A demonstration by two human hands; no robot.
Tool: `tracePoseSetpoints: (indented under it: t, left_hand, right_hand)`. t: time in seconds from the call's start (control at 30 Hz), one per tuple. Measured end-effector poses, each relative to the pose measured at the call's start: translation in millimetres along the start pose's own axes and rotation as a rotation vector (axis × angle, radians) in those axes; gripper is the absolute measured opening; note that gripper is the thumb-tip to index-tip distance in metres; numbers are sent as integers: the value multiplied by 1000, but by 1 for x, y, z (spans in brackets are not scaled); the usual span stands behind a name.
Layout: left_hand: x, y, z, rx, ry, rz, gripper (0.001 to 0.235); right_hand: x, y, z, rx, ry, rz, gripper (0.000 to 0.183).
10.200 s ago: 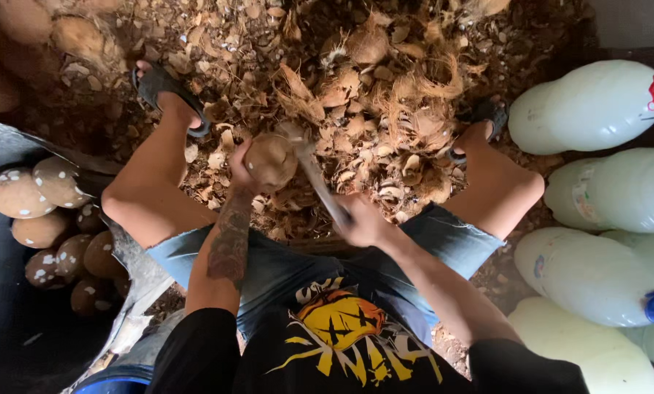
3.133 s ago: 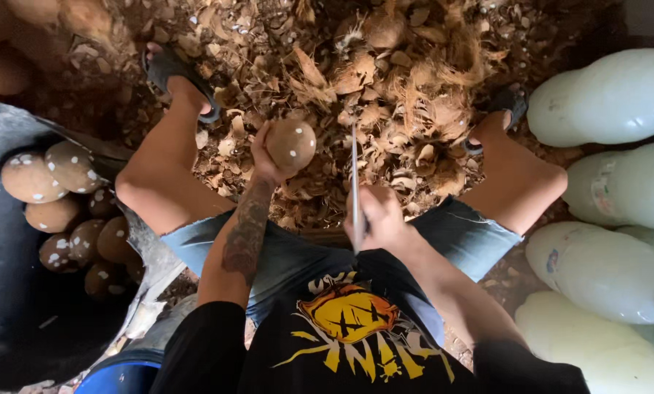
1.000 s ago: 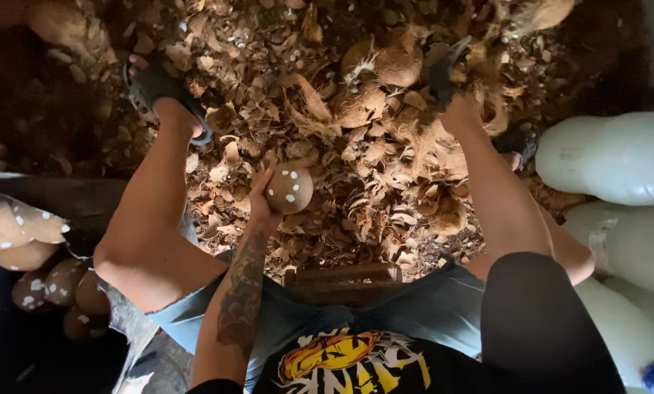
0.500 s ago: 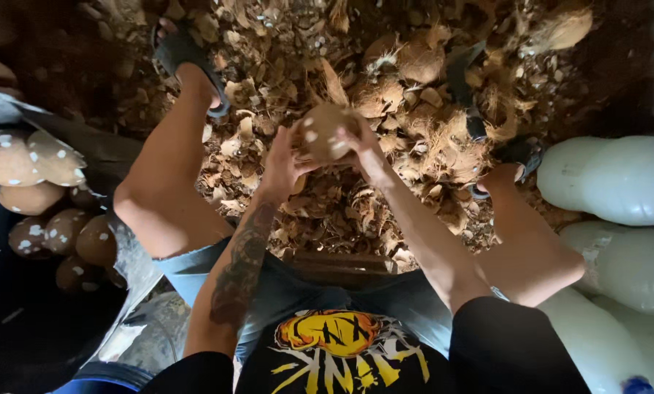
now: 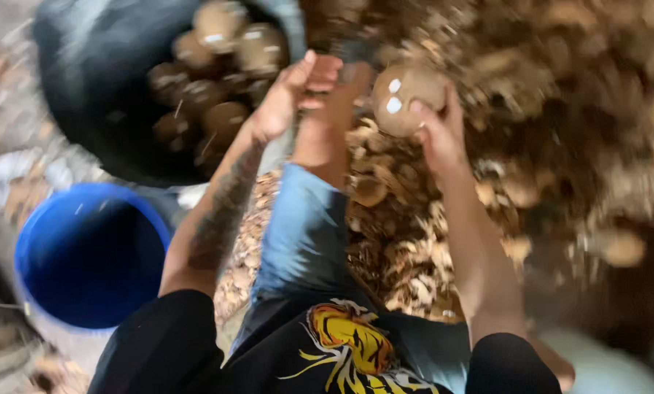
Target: The person sits on the ground and uses a knife to peel the husk off a coconut. They rotate the coconut while scraping away the outer layer and then place the peeled coconut into a nearby bucket.
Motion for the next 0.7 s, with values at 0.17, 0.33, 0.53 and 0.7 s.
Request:
tracePoseSetpoints:
  t: [0.17,0.33,0.53,0.7]
  left_hand:
    - [-92,-121,-31,149,76,-238,82]
    - [-149,-185,8,385,53,-436,46]
    - [-162,-192,36,321,-35,-451,45]
    - [-157,-199,44,215,10,-455,49]
  right_hand:
    - [31,165,51,-452,-254,416,74]
    - [42,282,22,-898,-336,592,88]
    - [4,337,-28,-1563,59,781,104]
    - [21,329,-90,-1768,-142,950,97]
Point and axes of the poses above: each hand's wrist, its own x-axis towards the middle knuckle, its own y-axis out of the palm, z = x × y, the point moved 7 cm from there along x, towards the middle knuckle, and after that the axes turned 4 degrees about -z, right-handed, at the moved point
